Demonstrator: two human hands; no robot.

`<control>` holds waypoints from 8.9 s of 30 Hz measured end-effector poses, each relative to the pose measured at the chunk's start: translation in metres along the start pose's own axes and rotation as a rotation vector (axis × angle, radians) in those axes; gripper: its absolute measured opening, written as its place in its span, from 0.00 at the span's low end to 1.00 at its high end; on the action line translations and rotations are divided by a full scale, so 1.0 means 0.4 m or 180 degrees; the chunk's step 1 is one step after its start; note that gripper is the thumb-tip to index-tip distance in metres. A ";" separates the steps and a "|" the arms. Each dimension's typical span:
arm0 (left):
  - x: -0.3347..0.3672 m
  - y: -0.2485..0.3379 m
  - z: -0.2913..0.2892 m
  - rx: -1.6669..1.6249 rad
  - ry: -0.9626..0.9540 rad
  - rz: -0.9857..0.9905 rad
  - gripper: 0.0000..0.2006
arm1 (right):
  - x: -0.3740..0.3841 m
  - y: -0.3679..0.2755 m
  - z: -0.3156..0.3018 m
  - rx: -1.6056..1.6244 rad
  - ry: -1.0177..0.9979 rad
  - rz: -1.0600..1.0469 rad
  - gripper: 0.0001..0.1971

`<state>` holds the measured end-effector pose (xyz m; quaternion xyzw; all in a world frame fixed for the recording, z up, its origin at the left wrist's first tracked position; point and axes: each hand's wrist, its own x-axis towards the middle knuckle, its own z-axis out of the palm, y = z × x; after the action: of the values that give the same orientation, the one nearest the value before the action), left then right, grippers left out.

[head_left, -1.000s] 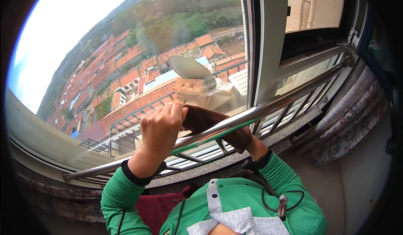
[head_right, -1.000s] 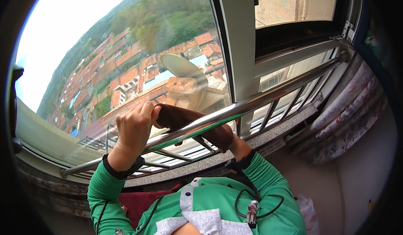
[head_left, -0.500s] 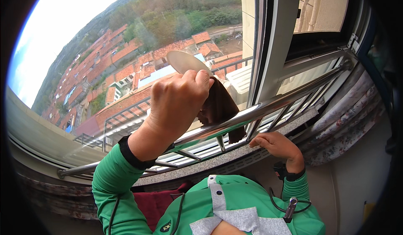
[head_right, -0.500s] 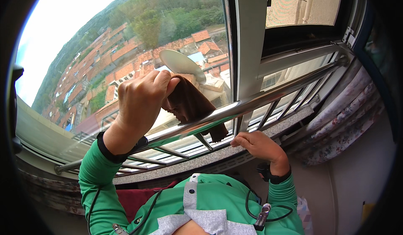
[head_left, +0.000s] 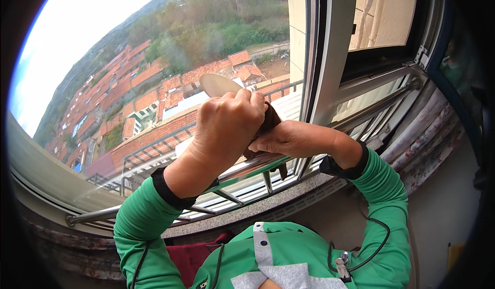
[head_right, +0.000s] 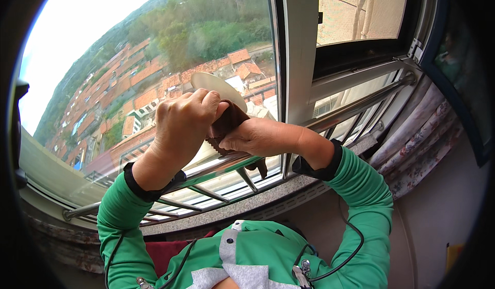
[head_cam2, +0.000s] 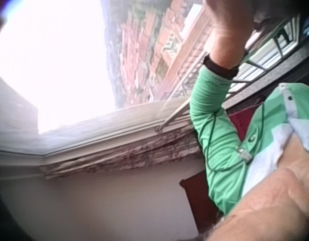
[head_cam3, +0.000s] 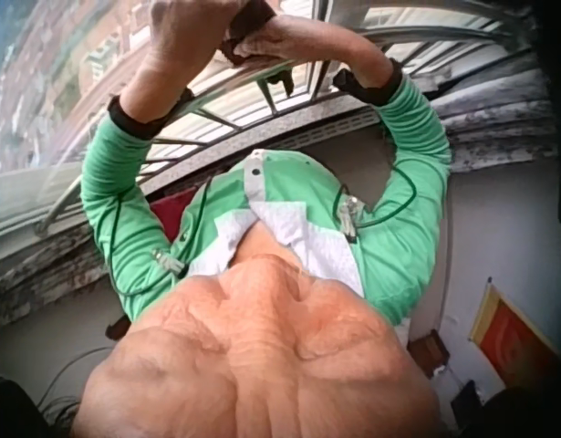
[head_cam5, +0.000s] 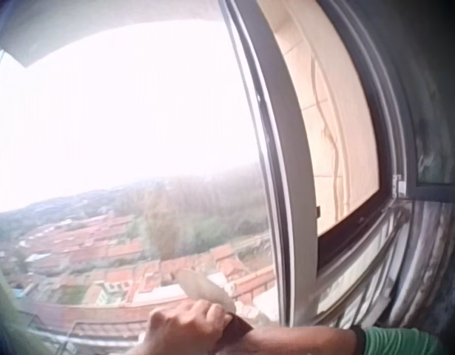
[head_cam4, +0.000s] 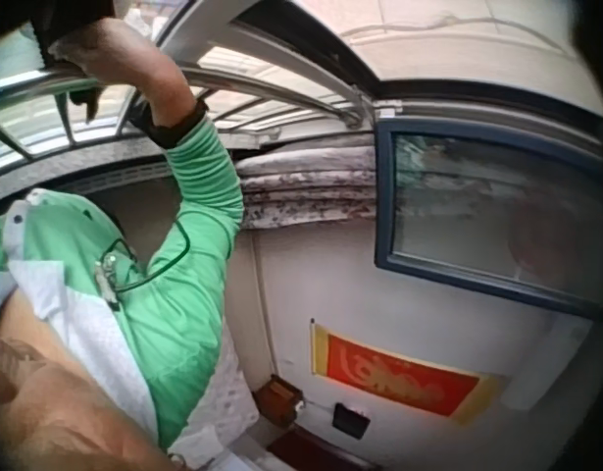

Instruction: The person wipes the interior surface of a large window using a brown cloth. They move the cloth across the glass and along the metal frame, occasionally adjusting the cloth with both hands.

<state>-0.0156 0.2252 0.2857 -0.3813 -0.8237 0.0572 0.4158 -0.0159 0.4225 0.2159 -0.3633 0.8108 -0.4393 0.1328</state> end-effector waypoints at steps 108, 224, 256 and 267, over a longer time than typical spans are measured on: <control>-0.105 0.203 0.135 -0.2805 -0.1001 -0.1034 0.14 | -0.095 0.003 0.062 -0.1208 0.2874 0.0473 0.08; -0.759 -0.290 -0.133 -0.0218 0.1273 -0.3898 0.15 | 0.014 -0.001 0.208 -0.1947 0.2189 0.0271 0.10; -0.719 -0.256 -0.119 -0.0372 0.1067 -0.3799 0.15 | 0.021 0.003 0.219 -0.1787 0.2388 0.0212 0.12; -0.719 -0.261 -0.129 -0.0690 0.0895 -0.3788 0.15 | 0.020 0.003 0.220 -0.1955 0.2392 0.0200 0.12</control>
<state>0.0659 -0.0539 0.1778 0.0994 -0.8335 -0.3192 0.4398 0.0251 0.3632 0.1649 -0.1772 0.9054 -0.2763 -0.2692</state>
